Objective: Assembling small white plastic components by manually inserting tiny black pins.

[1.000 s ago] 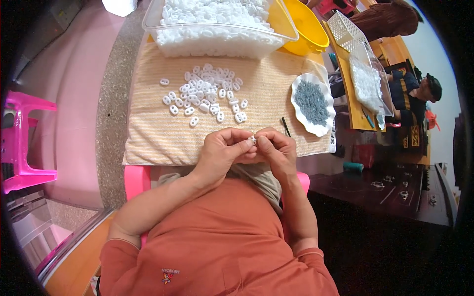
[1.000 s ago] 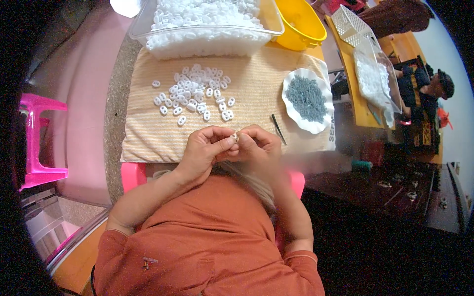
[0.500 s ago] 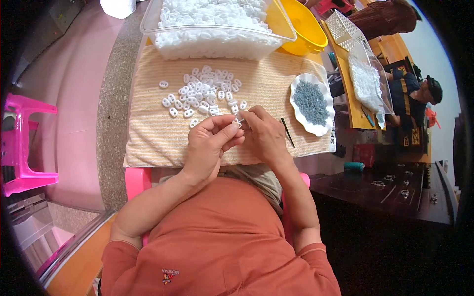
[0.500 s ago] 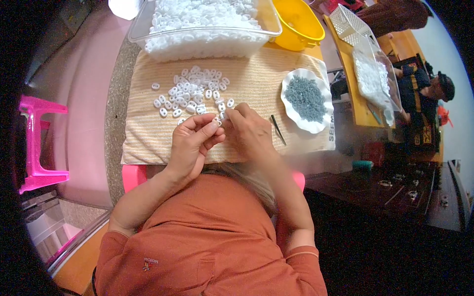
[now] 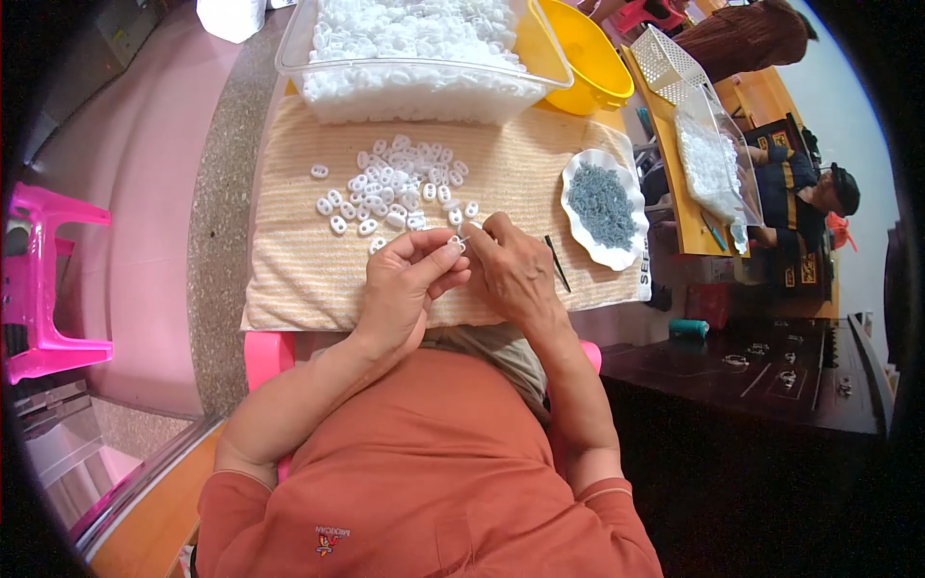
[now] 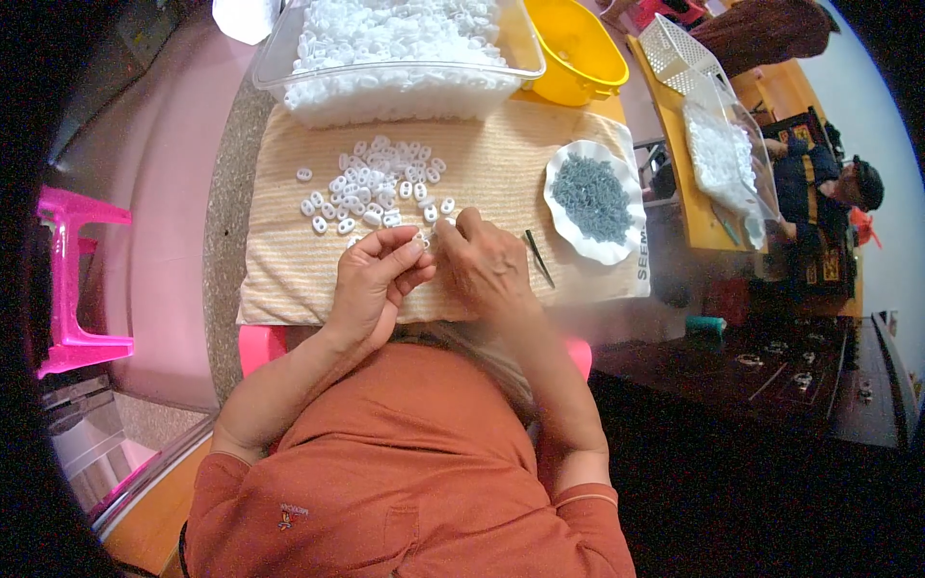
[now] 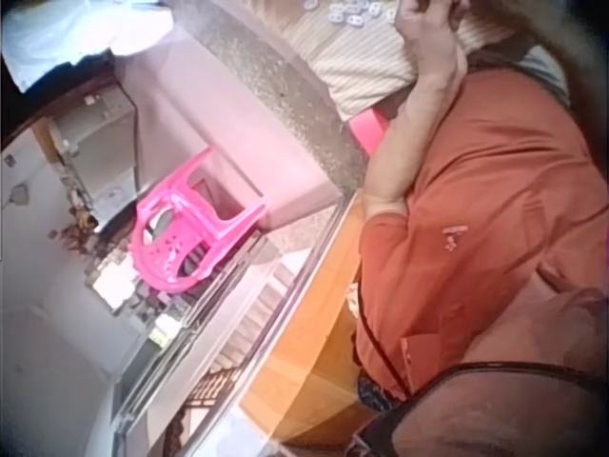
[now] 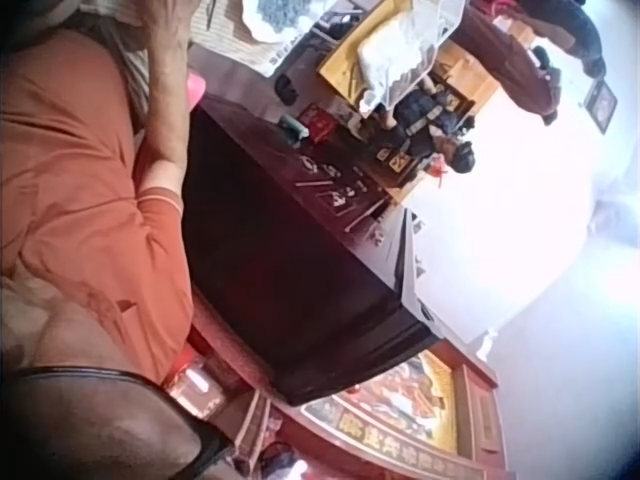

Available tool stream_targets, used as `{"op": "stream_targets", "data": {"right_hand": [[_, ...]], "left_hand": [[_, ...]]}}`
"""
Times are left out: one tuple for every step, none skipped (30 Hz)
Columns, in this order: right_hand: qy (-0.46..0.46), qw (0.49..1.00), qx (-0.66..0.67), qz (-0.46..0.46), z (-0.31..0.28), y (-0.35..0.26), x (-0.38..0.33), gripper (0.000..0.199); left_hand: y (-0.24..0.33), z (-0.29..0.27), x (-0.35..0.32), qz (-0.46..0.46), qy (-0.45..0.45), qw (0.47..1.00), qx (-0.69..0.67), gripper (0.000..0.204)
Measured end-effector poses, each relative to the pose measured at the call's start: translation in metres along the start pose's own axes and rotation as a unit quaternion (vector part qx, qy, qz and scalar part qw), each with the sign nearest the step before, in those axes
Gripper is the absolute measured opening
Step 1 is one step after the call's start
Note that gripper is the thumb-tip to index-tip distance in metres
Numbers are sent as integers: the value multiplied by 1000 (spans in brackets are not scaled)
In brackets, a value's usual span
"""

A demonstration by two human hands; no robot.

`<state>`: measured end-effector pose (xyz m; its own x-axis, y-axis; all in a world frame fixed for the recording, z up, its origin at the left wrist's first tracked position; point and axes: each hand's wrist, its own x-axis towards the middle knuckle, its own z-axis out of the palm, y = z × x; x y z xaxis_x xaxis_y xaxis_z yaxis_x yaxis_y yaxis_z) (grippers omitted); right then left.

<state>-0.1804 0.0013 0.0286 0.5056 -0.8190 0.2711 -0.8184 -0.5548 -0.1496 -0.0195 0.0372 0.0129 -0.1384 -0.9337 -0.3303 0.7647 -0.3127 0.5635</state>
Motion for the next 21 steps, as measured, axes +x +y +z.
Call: {"op": "stream_targets", "data": {"right_hand": [[-9, 1000, -5, 1, -2, -1, 0, 18], [-9, 1000, -6, 2, -2, 0, -1, 18], [-7, 1000, -8, -2, 0, 2, -2, 22], [-6, 1000, -11, -5, 2, 4, -2, 27], [-6, 1000, -11, -4, 3, 5, -3, 27], [-10, 1000, -21, 2, 4, 6, -4, 28], [-14, 999, -30, 6, 4, 6, -3, 29], [-15, 999, -30, 5, 4, 5, -3, 29], [-11, 1000, -27, 3, 4, 5, -2, 30], [-8, 1000, -25, 2, 2, 4, -2, 30], [-9, 1000, -26, 2, 0, 4, -1, 30], [-15, 999, -33, 0, -2, 3, -1, 26], [-21, 999, -39, -4, -4, 2, 0, 22], [-22, 999, -39, -6, -6, 2, 0, 22], [-26, 1000, -10, -5, -9, 2, 0, 22], [-30, 999, 17, -3, -12, 4, -1, 22], [-30, 999, 17, -3, -12, 5, -1, 22], [-32, 999, 38, -3, -12, 6, -1, 21], [-34, 998, 60, -3, -12, 7, -2, 20], [-34, 998, 60, -3, -13, 7, -2, 20], [-34, 997, 74, 0, -13, 8, -2, 19]], "left_hand": [[-1, 0, 0, -1, 0, 1000, 1, 17], [0, 1, 0, -1, 0, 1000, 0, 17], [0, 1, -1, 0, -2, 1000, 0, 17], [0, 2, -1, 0, -5, 1000, 1, 17], [0, 2, -1, 0, -5, 1000, 1, 17], [-1, 2, -1, -3, -5, 1000, -1, 17], [-1, 1, -1, -4, -3, 1000, -2, 17], [0, 1, -1, -4, -2, 1000, -3, 17], [0, 0, 0, -3, -3, 1000, -3, 17], [0, 0, 0, -4, -5, 1000, -3, 17], [0, 0, 0, -5, -5, 1000, -3, 17], [0, 1, 0, -5, -5, 1000, -3, 17], [0, 1, 0, -3, -4, 1000, -2, 17], [0, 0, 0, -2, -2, 1000, -3, 17], [1, 0, 0, -2, -1, 1000, -4, 17], [1, 0, -1, -2, -1, 1000, -5, 17], [1, 1, -1, -2, -1, 1000, -5, 17], [1, 1, -1, -3, -1, 1000, -6, 17], [1, 2, -1, -3, -1, 1000, -8, 17], [1, 2, -1, -3, -1, 1000, -8, 17], [1, 2, -1, -3, 0, 1000, -7, 17]]}}
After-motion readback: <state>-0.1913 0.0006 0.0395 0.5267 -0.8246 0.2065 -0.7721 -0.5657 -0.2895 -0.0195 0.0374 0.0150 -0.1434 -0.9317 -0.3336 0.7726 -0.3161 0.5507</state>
